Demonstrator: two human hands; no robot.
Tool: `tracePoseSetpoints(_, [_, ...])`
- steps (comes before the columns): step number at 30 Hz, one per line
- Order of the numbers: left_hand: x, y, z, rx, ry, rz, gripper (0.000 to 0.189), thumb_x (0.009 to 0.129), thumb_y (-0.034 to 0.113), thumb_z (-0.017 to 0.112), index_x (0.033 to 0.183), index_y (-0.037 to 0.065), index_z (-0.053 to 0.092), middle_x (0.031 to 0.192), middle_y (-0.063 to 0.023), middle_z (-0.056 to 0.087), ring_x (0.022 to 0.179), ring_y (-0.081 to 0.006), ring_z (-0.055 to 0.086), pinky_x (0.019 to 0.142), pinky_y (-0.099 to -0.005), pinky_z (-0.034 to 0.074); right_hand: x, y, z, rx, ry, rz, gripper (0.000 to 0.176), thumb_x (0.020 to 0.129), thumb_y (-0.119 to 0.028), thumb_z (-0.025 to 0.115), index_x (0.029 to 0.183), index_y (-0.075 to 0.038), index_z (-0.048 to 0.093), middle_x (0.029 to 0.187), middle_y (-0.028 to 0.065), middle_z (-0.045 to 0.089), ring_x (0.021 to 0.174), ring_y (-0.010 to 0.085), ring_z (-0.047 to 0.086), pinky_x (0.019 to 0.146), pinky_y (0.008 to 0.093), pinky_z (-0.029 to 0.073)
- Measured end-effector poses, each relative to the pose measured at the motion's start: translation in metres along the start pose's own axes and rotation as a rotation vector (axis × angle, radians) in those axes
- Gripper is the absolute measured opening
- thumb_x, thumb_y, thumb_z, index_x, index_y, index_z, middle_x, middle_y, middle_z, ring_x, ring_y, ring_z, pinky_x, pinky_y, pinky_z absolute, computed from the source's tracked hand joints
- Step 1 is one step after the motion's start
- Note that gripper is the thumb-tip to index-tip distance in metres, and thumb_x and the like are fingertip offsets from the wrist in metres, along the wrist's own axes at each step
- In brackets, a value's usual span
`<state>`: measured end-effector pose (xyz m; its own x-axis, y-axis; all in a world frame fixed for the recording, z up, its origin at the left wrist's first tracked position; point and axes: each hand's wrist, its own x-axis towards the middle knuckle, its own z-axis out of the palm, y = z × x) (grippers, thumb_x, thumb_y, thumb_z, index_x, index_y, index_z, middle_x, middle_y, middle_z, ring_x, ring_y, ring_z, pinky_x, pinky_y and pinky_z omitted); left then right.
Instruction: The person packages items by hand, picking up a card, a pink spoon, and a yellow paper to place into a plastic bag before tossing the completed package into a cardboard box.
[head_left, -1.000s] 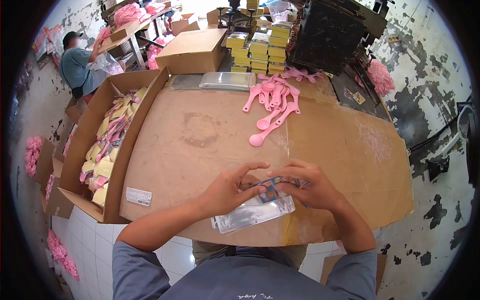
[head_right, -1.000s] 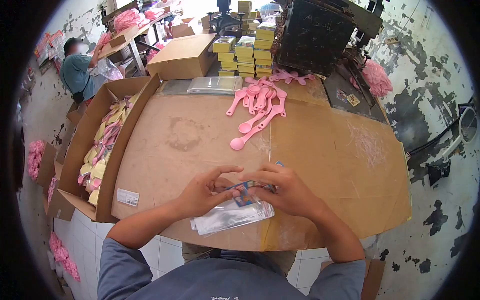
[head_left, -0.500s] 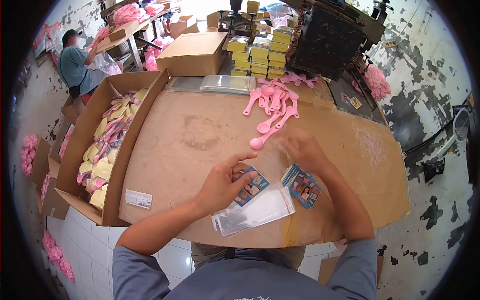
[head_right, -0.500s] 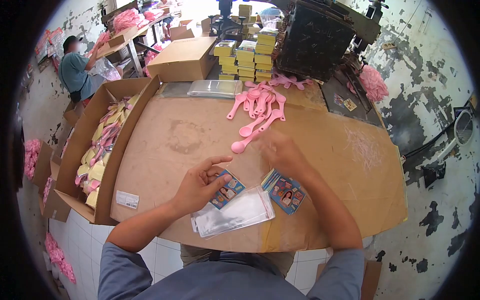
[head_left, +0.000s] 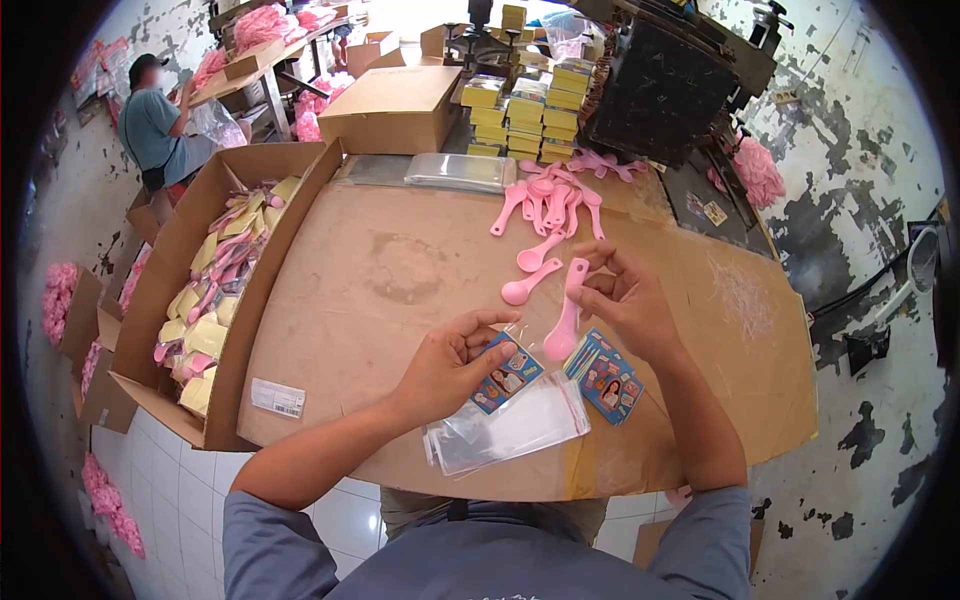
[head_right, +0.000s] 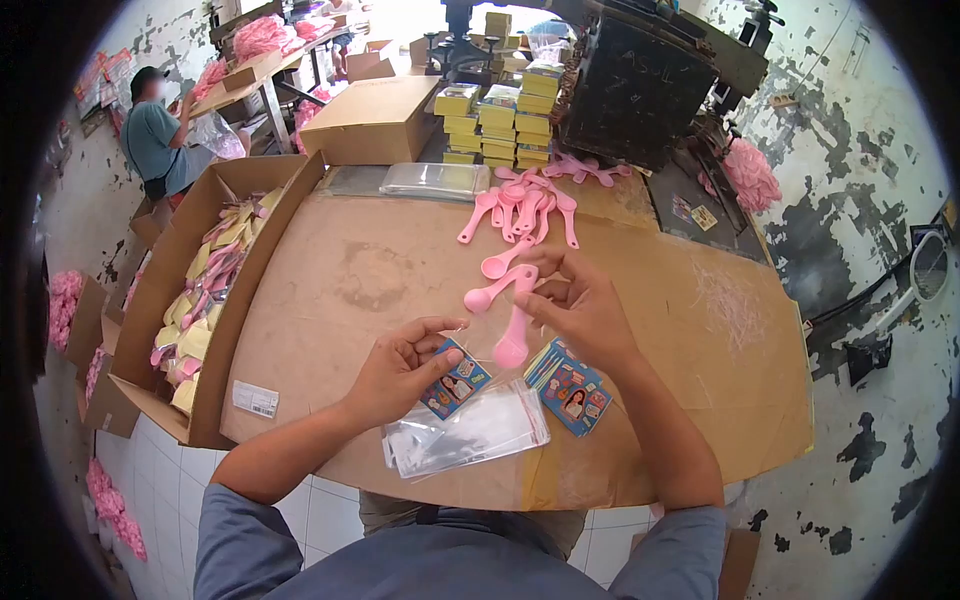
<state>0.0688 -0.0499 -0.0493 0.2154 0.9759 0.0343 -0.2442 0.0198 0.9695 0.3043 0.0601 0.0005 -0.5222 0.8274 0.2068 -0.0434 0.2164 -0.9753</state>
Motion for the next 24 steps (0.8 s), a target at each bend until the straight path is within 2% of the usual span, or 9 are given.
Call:
tracePoseSetpoints(3, [-0.001,-0.001,0.003,0.026,-0.018,-0.029,0.039,0.103,0.008,0.063,0.140,-0.003,0.054,0.108,-0.0087,0.073,0.095,-0.0094,0.070,0.080,-0.0242,0.059,-0.008,-0.021,0.020,0.040,0.136,-0.092,0.043,0.093,-0.001,0.074,0.131,0.001,0.054,0.106,0.0045,0.061,0.086,0.0106,0.069,0.066,0.0242,0.057])
tracePoseSetpoints(6, [-0.003,-0.002,0.003,0.032,-0.028,-0.050,0.037,0.104,0.010,0.064,0.138,-0.004,0.057,0.112,-0.0092,0.074,0.098,-0.0094,0.070,0.082,-0.0244,0.058,-0.011,-0.017,0.024,-0.048,0.158,-0.148,0.044,0.092,0.000,0.074,0.132,0.000,0.054,0.109,0.0063,0.060,0.090,0.0118,0.071,0.068,0.0238,0.059])
tracePoseSetpoints(9, [-0.004,-0.002,0.002,0.046,-0.042,-0.065,0.035,0.105,0.012,0.063,0.135,-0.005,0.059,0.114,-0.0095,0.074,0.099,-0.0094,0.070,0.083,-0.0243,0.058,-0.016,-0.018,0.029,-0.072,0.067,-0.067,0.045,0.092,0.003,0.073,0.132,0.002,0.053,0.116,0.0071,0.058,0.090,0.0132,0.071,0.074,0.0261,0.060])
tracePoseSetpoints(12, [-0.004,-0.003,0.002,0.037,-0.039,-0.042,0.034,0.105,0.014,0.062,0.134,-0.004,0.061,0.112,-0.0084,0.074,0.097,-0.0084,0.069,0.083,-0.0237,0.058,-0.021,-0.011,0.042,-0.024,0.157,-0.196,0.043,0.092,0.003,0.074,0.130,0.002,0.054,0.118,0.0091,0.060,0.089,0.0121,0.070,0.074,0.0237,0.059])
tracePoseSetpoints(15, [-0.002,-0.003,0.001,0.002,-0.034,-0.041,0.034,0.106,0.016,0.061,0.134,-0.003,0.061,0.108,-0.0073,0.075,0.095,-0.0073,0.069,0.082,-0.0237,0.057,-0.034,0.000,0.052,-0.002,0.120,-0.160,0.041,0.095,-0.001,0.072,0.131,0.001,0.053,0.122,0.0113,0.061,0.099,0.0158,0.069,0.082,0.0288,0.057])
tracePoseSetpoints(17, [-0.004,0.007,-0.001,-0.017,-0.053,-0.096,0.035,0.106,0.017,0.061,0.136,-0.002,0.060,0.109,-0.0098,0.075,0.095,-0.0100,0.070,0.085,-0.0255,0.057,-0.034,0.006,0.037,-0.361,-0.051,-0.345,0.037,0.097,-0.004,0.070,0.131,0.000,0.056,0.122,0.0106,0.063,0.110,0.0192,0.067,0.091,0.0343,0.054])
tracePoseSetpoints(19, [-0.002,0.008,-0.005,0.019,-0.069,-0.088,0.034,0.107,0.018,0.060,0.135,-0.001,0.060,0.108,-0.0105,0.075,0.095,-0.0104,0.070,0.084,-0.0264,0.057,-0.030,0.003,0.029,-0.420,-0.158,-0.370,0.032,0.098,-0.006,0.068,0.129,0.000,0.060,0.122,0.0104,0.064,0.118,0.0212,0.063,0.097,0.0379,0.051])
tracePoseSetpoints(22, [-0.003,0.006,-0.006,-0.015,-0.110,-0.080,0.034,0.107,0.020,0.060,0.135,0.000,0.060,0.106,-0.0103,0.076,0.094,-0.0112,0.071,0.083,-0.0274,0.057,-0.024,-0.016,0.032,-0.159,-0.194,-0.230,0.021,0.097,-0.006,0.067,0.117,-0.002,0.068,0.122,0.0111,0.065,0.124,0.0226,0.059,0.100,0.0390,0.048])
tracePoseSetpoints(24, [-0.003,0.004,-0.007,-0.043,-0.155,-0.089,0.035,0.107,0.021,0.060,0.135,0.000,0.059,0.107,-0.0099,0.075,0.096,-0.0123,0.071,0.085,-0.0286,0.056,-0.022,-0.031,0.039,-0.187,-0.228,-0.260,0.016,0.094,-0.003,0.068,0.109,-0.005,0.072,0.121,0.0112,0.066,0.123,0.0242,0.060,0.101,0.0385,0.048])
